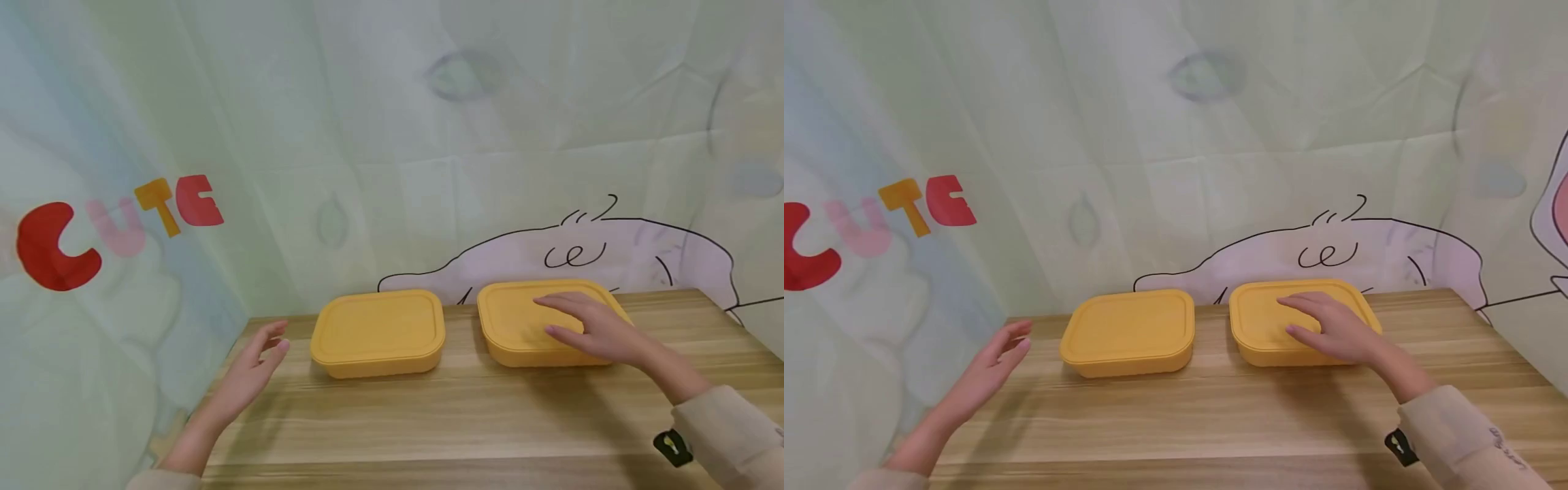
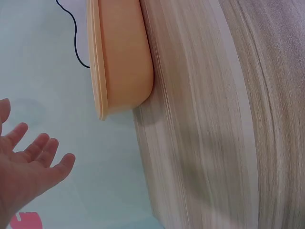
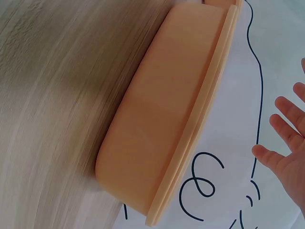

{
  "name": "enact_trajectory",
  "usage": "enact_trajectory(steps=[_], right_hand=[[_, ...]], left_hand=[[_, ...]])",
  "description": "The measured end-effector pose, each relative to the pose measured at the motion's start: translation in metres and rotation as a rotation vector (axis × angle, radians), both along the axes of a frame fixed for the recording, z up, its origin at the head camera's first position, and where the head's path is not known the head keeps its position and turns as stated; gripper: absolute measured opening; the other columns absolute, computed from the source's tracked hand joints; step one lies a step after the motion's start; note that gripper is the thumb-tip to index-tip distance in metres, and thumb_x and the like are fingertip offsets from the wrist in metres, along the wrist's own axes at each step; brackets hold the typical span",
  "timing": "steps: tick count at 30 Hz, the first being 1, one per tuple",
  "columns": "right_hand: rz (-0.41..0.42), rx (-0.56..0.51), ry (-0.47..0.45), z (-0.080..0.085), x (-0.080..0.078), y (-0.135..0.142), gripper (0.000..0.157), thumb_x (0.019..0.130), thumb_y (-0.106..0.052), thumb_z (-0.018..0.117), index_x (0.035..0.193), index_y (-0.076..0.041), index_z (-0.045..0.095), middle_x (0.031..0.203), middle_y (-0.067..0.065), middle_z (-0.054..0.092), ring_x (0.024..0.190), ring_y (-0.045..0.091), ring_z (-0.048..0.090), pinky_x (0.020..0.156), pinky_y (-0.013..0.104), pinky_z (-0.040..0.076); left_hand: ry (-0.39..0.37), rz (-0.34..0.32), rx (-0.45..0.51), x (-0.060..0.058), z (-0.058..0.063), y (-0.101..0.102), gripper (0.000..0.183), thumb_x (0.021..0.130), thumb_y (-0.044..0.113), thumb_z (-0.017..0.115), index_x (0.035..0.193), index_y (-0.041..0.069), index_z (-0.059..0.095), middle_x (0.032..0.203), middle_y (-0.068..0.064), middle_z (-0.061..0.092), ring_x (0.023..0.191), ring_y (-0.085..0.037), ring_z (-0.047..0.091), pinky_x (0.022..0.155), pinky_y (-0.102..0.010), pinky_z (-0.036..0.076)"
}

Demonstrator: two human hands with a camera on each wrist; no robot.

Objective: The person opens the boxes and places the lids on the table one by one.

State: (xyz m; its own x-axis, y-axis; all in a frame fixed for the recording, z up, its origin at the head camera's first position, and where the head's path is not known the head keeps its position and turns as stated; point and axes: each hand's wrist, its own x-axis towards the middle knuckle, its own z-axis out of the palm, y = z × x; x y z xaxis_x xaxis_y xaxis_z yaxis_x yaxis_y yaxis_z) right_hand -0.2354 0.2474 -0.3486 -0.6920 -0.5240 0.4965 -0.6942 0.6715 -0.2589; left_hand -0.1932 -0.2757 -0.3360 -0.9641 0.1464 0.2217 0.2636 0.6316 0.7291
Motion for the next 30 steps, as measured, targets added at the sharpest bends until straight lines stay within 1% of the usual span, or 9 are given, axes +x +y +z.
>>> enact_trajectory(steps=[4,6,11,17,22,25,30], right_hand=[[-0.004,-0.014,-0.034,-0.003,-0.003,-0.004,0.039,0.086,-0.019,0.067,0.122,-0.004,0.059,0.12,0.012,0.06,0.112,0.034,0.051,0.091,0.053,0.039],[-0.011,-0.018,-0.066,-0.003,-0.004,-0.007,0.039,0.088,-0.021,0.065,0.123,-0.004,0.059,0.121,0.013,0.059,0.114,0.035,0.05,0.092,0.054,0.038],[-0.043,-0.019,-0.152,-0.003,-0.008,-0.014,0.042,0.092,-0.029,0.06,0.127,-0.006,0.056,0.126,0.014,0.056,0.119,0.036,0.046,0.097,0.056,0.034],[-0.053,-0.019,-0.201,-0.003,-0.016,-0.025,0.046,0.093,-0.034,0.057,0.129,-0.007,0.054,0.13,0.014,0.053,0.123,0.035,0.042,0.099,0.055,0.032],[-0.056,-0.022,-0.218,0.0,-0.023,-0.035,0.047,0.093,-0.034,0.057,0.131,-0.006,0.053,0.132,0.014,0.051,0.124,0.036,0.04,0.1,0.056,0.03],[-0.046,-0.026,-0.206,-0.001,-0.027,-0.04,0.047,0.092,-0.033,0.058,0.13,-0.005,0.053,0.131,0.015,0.051,0.123,0.036,0.041,0.1,0.056,0.031],[-0.016,-0.059,-0.178,-0.004,-0.032,-0.047,0.046,0.092,-0.029,0.059,0.128,-0.002,0.054,0.129,0.016,0.053,0.122,0.037,0.042,0.1,0.055,0.031]], left_hand=[[-0.005,0.009,0.004,-0.002,-0.003,0.001,0.05,0.1,0.032,0.042,0.138,0.001,0.034,0.136,-0.025,0.039,0.123,-0.041,0.038,0.093,-0.061,0.032],[-0.011,0.016,0.006,-0.003,-0.003,0.001,0.051,0.1,0.033,0.043,0.138,0.0,0.033,0.136,-0.025,0.038,0.123,-0.042,0.037,0.093,-0.061,0.032],[-0.024,0.023,0.011,-0.006,-0.003,0.0,0.054,0.1,0.036,0.042,0.14,0.001,0.032,0.137,-0.025,0.037,0.124,-0.04,0.036,0.094,-0.062,0.031],[-0.023,0.021,0.043,-0.009,-0.005,0.001,0.053,0.099,0.035,0.044,0.139,0.003,0.032,0.137,-0.025,0.037,0.125,-0.041,0.035,0.096,-0.061,0.031],[-0.028,0.009,0.051,-0.01,-0.006,0.005,0.05,0.099,0.03,0.046,0.139,0.003,0.033,0.138,-0.025,0.036,0.125,-0.041,0.035,0.096,-0.06,0.032],[-0.026,0.012,0.052,-0.011,-0.007,0.007,0.049,0.099,0.028,0.047,0.139,0.003,0.033,0.138,-0.024,0.037,0.125,-0.041,0.035,0.096,-0.059,0.032],[-0.025,0.03,0.063,-0.01,-0.008,0.006,0.05,0.099,0.029,0.047,0.139,0.003,0.034,0.139,-0.024,0.036,0.125,-0.041,0.035,0.097,-0.059,0.033]])
